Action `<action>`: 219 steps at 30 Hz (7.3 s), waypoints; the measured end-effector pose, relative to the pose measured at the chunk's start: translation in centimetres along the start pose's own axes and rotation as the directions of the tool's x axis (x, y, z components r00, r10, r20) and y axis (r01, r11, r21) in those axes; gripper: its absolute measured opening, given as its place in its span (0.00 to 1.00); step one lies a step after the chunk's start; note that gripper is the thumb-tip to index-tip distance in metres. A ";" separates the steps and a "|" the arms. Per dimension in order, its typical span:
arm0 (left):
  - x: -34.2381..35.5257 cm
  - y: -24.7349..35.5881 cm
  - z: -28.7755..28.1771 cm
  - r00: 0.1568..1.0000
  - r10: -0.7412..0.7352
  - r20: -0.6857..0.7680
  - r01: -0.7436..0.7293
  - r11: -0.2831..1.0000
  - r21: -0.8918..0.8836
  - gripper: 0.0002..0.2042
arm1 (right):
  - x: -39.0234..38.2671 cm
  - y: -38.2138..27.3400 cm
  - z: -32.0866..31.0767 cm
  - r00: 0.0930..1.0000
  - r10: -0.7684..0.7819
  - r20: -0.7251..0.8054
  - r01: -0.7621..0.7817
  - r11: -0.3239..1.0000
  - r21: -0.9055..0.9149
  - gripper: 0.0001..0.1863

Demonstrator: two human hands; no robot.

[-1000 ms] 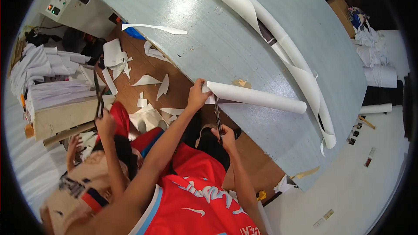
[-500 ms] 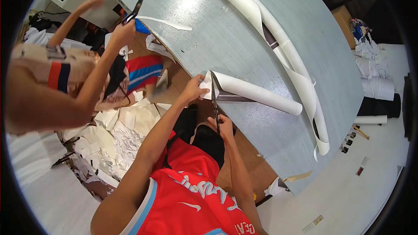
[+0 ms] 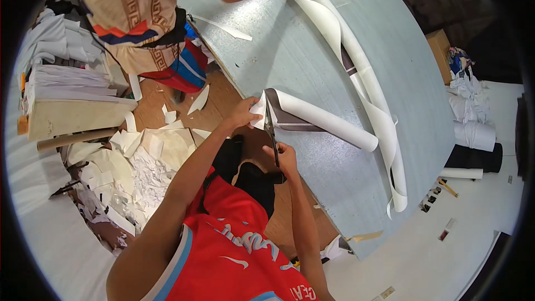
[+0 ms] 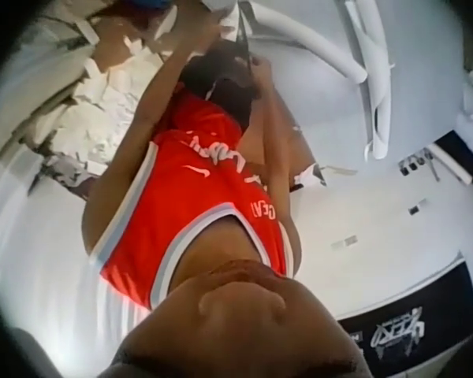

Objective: Cutting out printed garment pieces from a roll of fabric using scissors.

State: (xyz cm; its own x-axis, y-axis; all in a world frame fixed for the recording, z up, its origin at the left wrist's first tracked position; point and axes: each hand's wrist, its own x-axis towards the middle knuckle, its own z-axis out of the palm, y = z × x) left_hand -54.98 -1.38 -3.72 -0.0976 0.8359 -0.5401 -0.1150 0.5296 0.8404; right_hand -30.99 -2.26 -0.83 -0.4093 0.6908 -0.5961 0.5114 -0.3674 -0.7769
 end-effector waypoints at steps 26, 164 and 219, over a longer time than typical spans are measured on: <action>-5.7 -0.1 3.4 0.414 0.559 -0.719 0.132 0.744 0.655 0.31 | -13.3 3.3 -3.5 0.975 -0.107 -0.195 0.082 0.988 -0.131 0.22; -103.9 -52.7 73.2 -0.427 -0.328 0.843 -0.673 0.738 -0.054 0.43 | -122.8 69.4 36.8 -0.600 0.557 -0.574 0.625 0.774 0.098 0.26; -104.6 -60.5 71.3 -0.584 -0.202 0.786 -0.762 -0.200 -0.616 0.33 | -110.0 66.3 35.2 -0.455 0.426 -0.782 -0.413 0.677 0.610 0.37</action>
State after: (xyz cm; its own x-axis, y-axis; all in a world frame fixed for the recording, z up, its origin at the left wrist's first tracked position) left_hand 32.71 -110.62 5.10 0.8577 -0.4815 0.1803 -0.5121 -0.8313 0.2159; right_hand 21.31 -124.49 6.12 0.9950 0.0156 0.0989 0.0544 -0.9135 -0.4031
